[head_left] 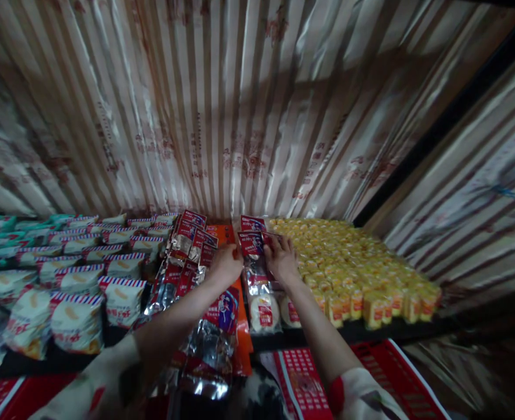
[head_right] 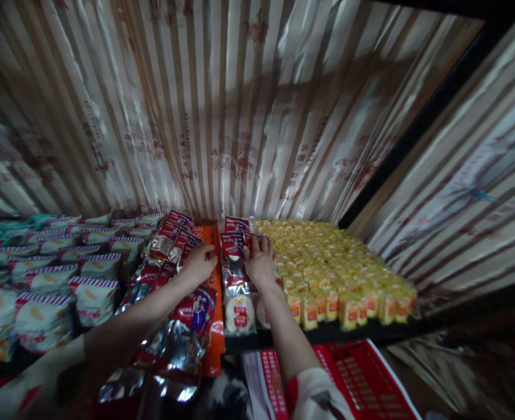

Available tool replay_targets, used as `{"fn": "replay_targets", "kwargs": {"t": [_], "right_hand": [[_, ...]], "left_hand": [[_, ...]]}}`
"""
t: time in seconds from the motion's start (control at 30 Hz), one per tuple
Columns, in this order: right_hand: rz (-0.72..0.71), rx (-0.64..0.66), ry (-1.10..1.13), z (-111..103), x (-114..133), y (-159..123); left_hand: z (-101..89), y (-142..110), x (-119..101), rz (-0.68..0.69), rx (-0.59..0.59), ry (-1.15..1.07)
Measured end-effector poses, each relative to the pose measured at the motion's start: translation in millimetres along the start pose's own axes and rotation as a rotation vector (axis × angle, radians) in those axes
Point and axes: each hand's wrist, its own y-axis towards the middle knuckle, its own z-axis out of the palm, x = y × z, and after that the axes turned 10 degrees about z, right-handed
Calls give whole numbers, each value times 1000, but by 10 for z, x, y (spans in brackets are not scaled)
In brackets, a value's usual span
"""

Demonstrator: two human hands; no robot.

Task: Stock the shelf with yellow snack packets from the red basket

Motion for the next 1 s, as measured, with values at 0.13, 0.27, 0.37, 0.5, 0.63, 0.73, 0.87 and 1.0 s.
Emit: {"fn": "replay_targets", "kwargs": {"t": [0.13, 0.27, 0.37, 0.5, 0.63, 0.73, 0.87, 1.0], "right_hand": [[-182, -59, 258, -265, 238, -354], [-237, 279, 354, -371, 316, -1000], [-184, 449, 310, -281, 241, -1431], [-106, 490, 331, -121, 191, -1688], [-53, 463, 334, -58, 315, -1686], [-22, 440, 358, -41, 449, -1632], [29, 415, 396, 36, 566, -1568], [96, 373, 454, 167, 616, -1536]], "left_hand": [[-509, -603, 333, 64, -132, 150], [-810, -1202, 722, 4, -187, 315], [-833, -1490, 934, 27, -209, 372], [-755, -1631, 987, 78, -217, 423], [-762, -1608, 800, 16, -124, 520], [-807, -1557, 621, -51, -25, 590], [-821, -1484, 458, -120, 54, 661], [-792, -1415, 376, -150, 93, 667]]}}
